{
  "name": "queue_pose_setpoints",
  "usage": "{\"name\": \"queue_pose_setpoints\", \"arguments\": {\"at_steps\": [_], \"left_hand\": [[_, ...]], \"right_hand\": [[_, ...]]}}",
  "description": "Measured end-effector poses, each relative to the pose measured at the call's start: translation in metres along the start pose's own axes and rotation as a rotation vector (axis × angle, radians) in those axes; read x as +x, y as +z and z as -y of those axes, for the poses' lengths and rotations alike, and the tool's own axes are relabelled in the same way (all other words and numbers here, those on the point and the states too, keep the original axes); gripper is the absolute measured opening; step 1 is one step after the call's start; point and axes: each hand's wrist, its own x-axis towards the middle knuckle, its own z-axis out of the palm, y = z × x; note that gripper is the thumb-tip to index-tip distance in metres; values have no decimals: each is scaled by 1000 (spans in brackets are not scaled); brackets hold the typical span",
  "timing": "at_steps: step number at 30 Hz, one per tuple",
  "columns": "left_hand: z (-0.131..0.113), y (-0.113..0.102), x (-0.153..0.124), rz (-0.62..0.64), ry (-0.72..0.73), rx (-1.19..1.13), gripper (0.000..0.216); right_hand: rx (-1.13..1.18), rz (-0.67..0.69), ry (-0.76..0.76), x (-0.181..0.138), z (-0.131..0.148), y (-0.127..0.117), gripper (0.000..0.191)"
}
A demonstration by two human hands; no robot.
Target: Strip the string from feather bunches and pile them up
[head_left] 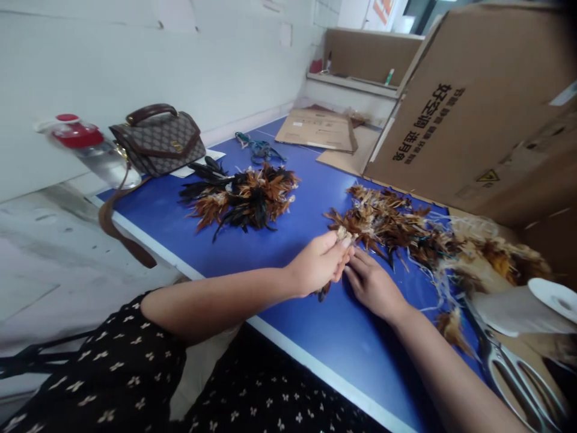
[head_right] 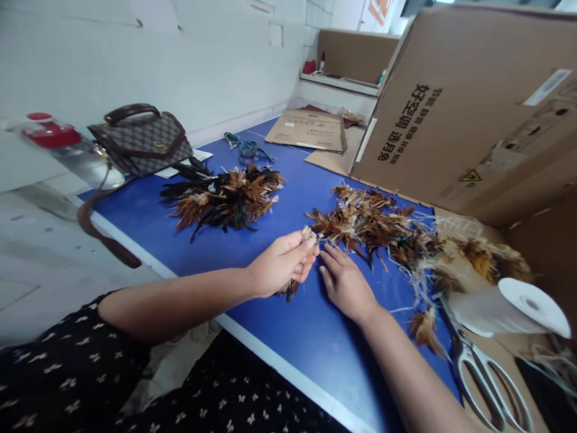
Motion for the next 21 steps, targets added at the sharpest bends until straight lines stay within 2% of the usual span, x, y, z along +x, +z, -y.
{"name": "queue_pose_setpoints", "arguments": {"at_steps": [4,6,8,12,15,21], "left_hand": [[12,21,18,7,-43,14,36],[18,31,28,-7,-43,-12,36],[24,41,38,-31,-44,-43,34],[33,55,54,-71,-51,-78,31],[38,57,61,-82,-25,-107,31],[50,35,68,-86,83,-108,34]], "right_hand": [[-183,-167,273,-46,-38,-46,41],[-252,-196,382,-57,-55,-54,43],[-276,-185,443,-60,-69,-51,43],[-267,-159,475,-55,-79,-38,35],[-246,-154,461,-49,-77,-37,33],[-216,-170,431,-45,-73,-58,39]]}}
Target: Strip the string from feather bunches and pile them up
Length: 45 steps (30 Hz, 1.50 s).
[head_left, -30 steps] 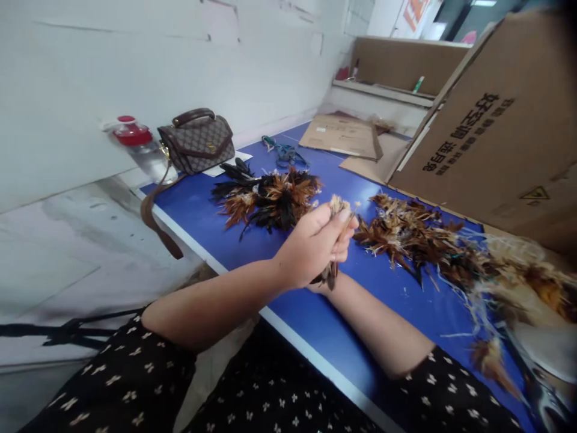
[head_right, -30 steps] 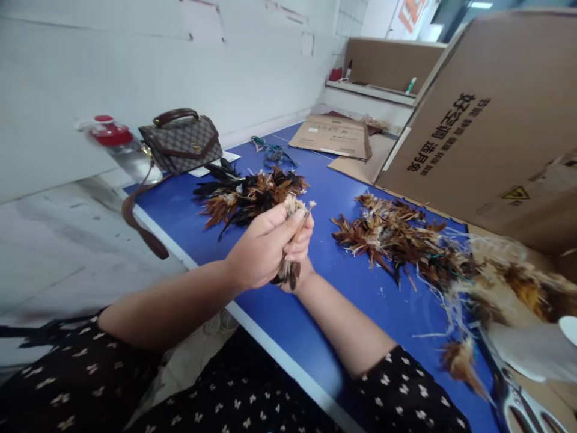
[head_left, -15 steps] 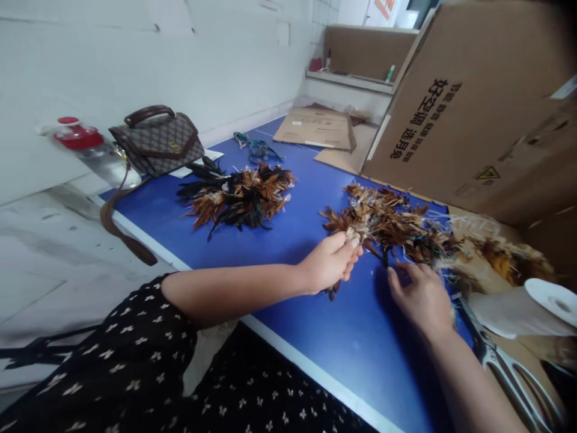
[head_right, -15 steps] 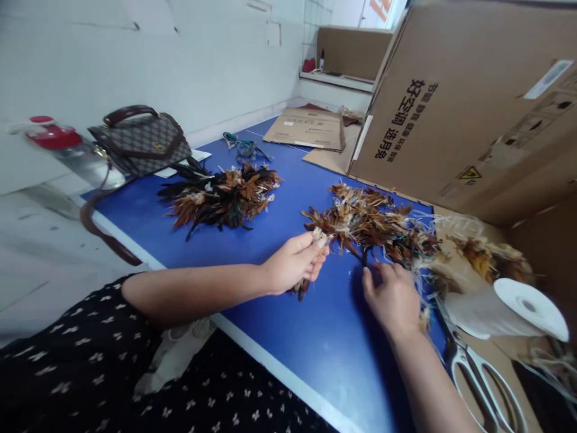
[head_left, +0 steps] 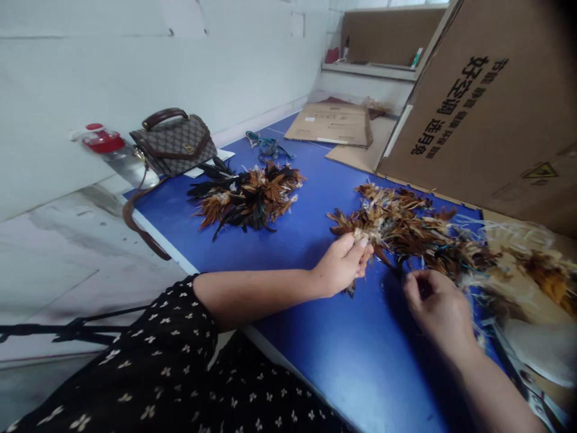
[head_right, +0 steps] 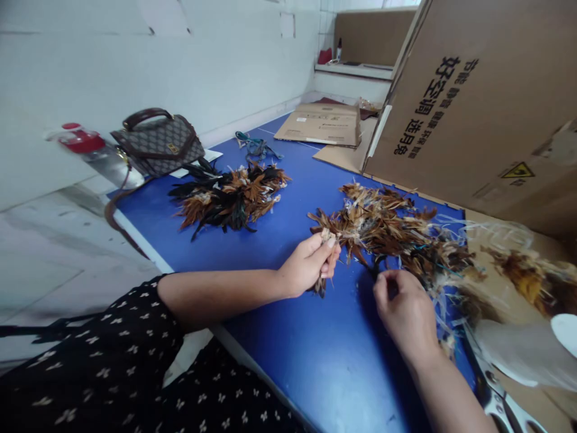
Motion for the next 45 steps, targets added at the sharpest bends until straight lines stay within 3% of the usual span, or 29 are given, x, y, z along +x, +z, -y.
{"name": "queue_pose_setpoints", "arguments": {"at_steps": [6,14,19,21,24,26,30,35,37,40,45], "left_hand": [[7,-23,1,-52,85,98,45],[14,-20,-7,-13,122,276,46],[7,-21,-14,-50,267,454,36],[6,-23,-16,-21,355,564,29],[7,-24,-17,123,403,665,17],[9,-23,-18,200,370,702,15],[15,-21,-20,203,249,730,21],[25,-18,-21,273,-8,551,32],[29,-17,-19,258,-147,418,34],[34,-16,-15,181,-263,169,40],[37,-15,-11,81,-242,-72,53]], "right_hand": [[-90,48,-46,1,-9,-1,44],[62,45,-202,-10,2,6,38],[181,14,-275,-19,16,1,27],[215,6,-306,-21,26,-2,21],[294,3,-394,-23,46,-8,9],[340,1,-456,-25,59,-11,7],[360,-18,-505,-29,73,-14,15],[305,-90,-422,-27,65,-10,12],[210,-133,-321,-22,54,-4,12],[46,-101,-200,-15,35,8,30],[51,-20,-241,-13,21,21,31]]}}
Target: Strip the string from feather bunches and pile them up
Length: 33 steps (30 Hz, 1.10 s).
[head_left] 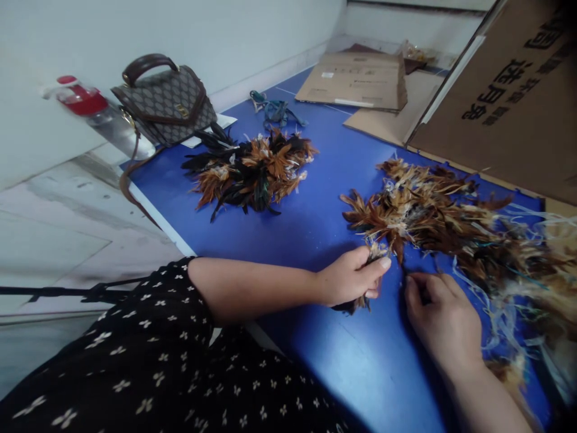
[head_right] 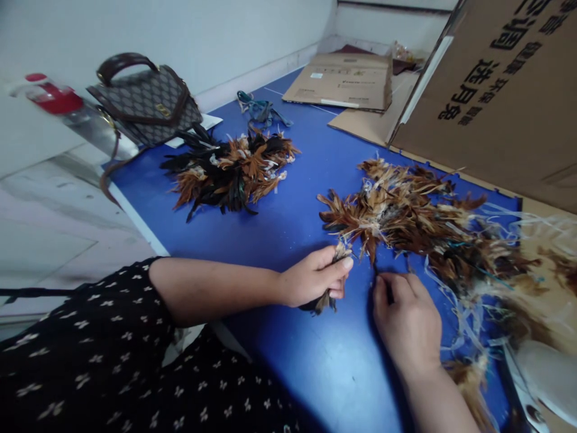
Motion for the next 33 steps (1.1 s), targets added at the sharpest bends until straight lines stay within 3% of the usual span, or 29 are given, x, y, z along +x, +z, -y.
{"name": "queue_pose_setpoints", "arguments": {"at_steps": [4,9,14,18,22,26,30,33], "left_hand": [[0,0,2,-55,7,-41,51],[2,2,6,-116,-166,-100,24],[8,0,6,-99,-121,-105,22],[12,-3,8,-74,-74,-248,16],[18,-3,10,13,-74,-412,19],[23,-3,9,91,-72,-396,29],[21,-4,10,18,-6,-351,37],[18,-5,13,-75,39,-347,39]], "right_hand": [[47,-63,7,-3,12,-5,21],[156,-176,-44,-7,35,-17,5],[243,-91,-132,-13,52,-17,4],[288,-67,-65,-15,60,-13,9],[329,-56,30,-15,66,-12,16],[372,-58,33,-12,68,-13,15],[400,-62,-45,-6,56,-12,8],[234,-93,-91,0,42,-6,18]]}}
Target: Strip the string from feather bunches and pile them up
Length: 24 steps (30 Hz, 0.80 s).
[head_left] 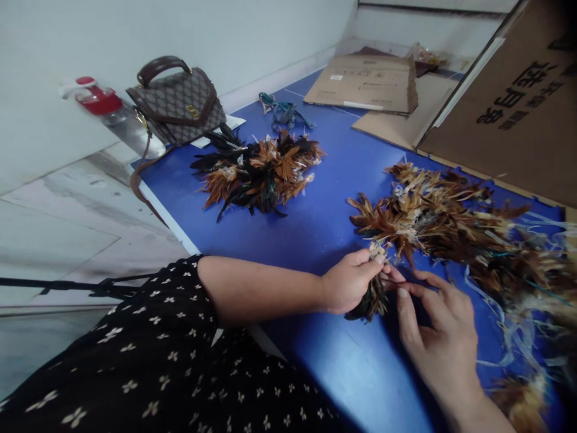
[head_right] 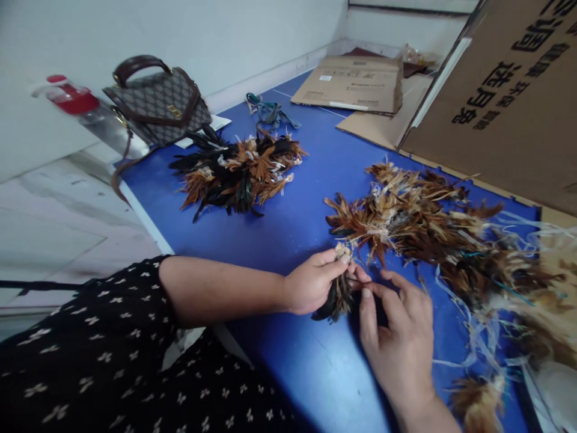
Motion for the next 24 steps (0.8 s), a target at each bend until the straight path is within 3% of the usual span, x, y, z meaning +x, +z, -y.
{"name": "queue_pose_setpoints", "arguments": {"at_steps": [4,9,18,24], "left_hand": [[-4,1,1,-90,63,48,38],[-5,2,-1,-86,61,130,36],[-12,4,2,-124,61,148,30],[-10,3,2,-111,91,135,32]], "right_hand": [[-229,16,-21,0,-19,13,45],[-291,40,0,-3,-33,20,41],[28,-133,-95,-3,3,-10,20],[235,-27,-163,-6,11,-18,17]]}}
